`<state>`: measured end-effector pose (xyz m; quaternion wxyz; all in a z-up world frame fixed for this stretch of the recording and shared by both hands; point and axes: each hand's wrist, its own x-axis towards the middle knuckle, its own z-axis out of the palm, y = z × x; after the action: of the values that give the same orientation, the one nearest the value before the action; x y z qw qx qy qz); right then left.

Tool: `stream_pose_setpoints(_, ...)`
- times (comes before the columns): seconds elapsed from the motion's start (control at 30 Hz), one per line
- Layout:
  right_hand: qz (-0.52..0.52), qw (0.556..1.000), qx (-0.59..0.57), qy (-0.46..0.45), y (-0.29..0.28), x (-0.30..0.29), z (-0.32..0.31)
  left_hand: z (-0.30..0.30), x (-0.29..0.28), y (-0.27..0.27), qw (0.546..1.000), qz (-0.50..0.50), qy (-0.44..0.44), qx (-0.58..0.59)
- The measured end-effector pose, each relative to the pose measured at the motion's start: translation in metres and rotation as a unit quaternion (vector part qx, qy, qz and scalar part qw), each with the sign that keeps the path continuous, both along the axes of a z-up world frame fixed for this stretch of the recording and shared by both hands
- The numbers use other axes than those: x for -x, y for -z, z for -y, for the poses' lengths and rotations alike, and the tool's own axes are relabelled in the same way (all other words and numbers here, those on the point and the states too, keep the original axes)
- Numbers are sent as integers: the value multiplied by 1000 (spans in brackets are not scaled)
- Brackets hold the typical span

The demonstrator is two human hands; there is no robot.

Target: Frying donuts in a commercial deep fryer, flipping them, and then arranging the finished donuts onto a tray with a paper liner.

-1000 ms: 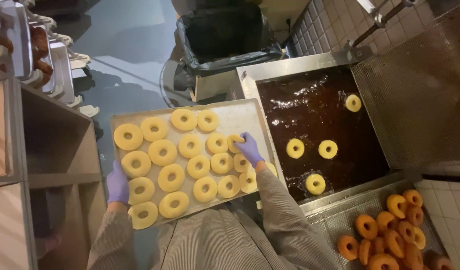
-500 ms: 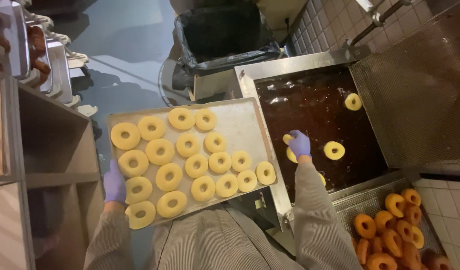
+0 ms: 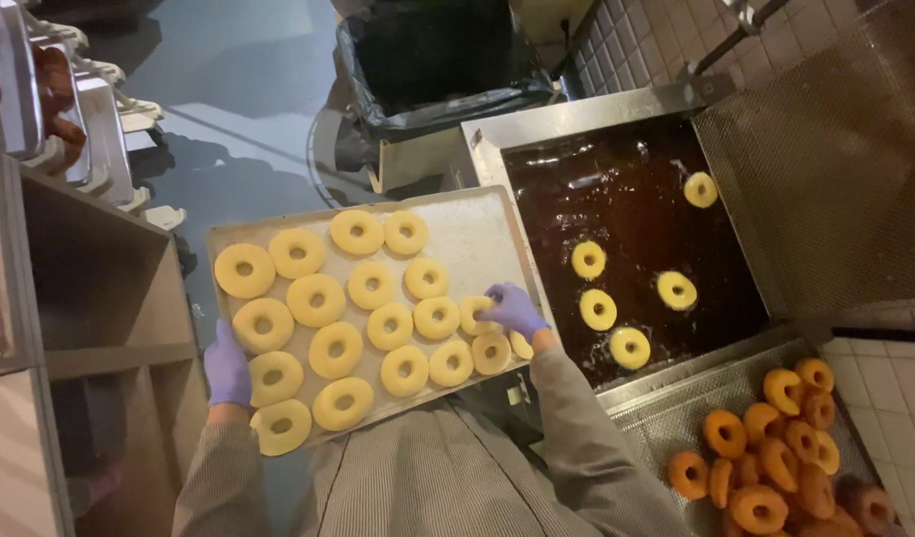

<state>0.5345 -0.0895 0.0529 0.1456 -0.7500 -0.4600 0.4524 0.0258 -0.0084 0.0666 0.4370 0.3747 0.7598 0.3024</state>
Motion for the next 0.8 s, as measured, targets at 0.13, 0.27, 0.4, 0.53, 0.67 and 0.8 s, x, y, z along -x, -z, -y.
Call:
stream_pose_setpoints(0.13,-56,993,-100,0,13,12,14,-4,8,18,999,-20,30,-18)
stream_pose_setpoints(0.27,-119,988,-97,24,17,2,21,-4,29,62,994,-84,68,-25)
stream_pose_setpoints(0.4,-255,917,-212,221,-50,-30,25,-4,8,20,996,-70,45,-21)
stream_pose_setpoints(0.53,26,924,-273,265,-30,-102,31,-2,-1,0,1000,0,3,-16)
stream_pose_setpoints(0.67,143,943,-207,218,19,-169,26,-5,27,55,997,-52,44,-27)
stream_pose_setpoints(0.8,281,934,-173,139,23,-155,-21,-5,15,18,998,-34,53,-16)
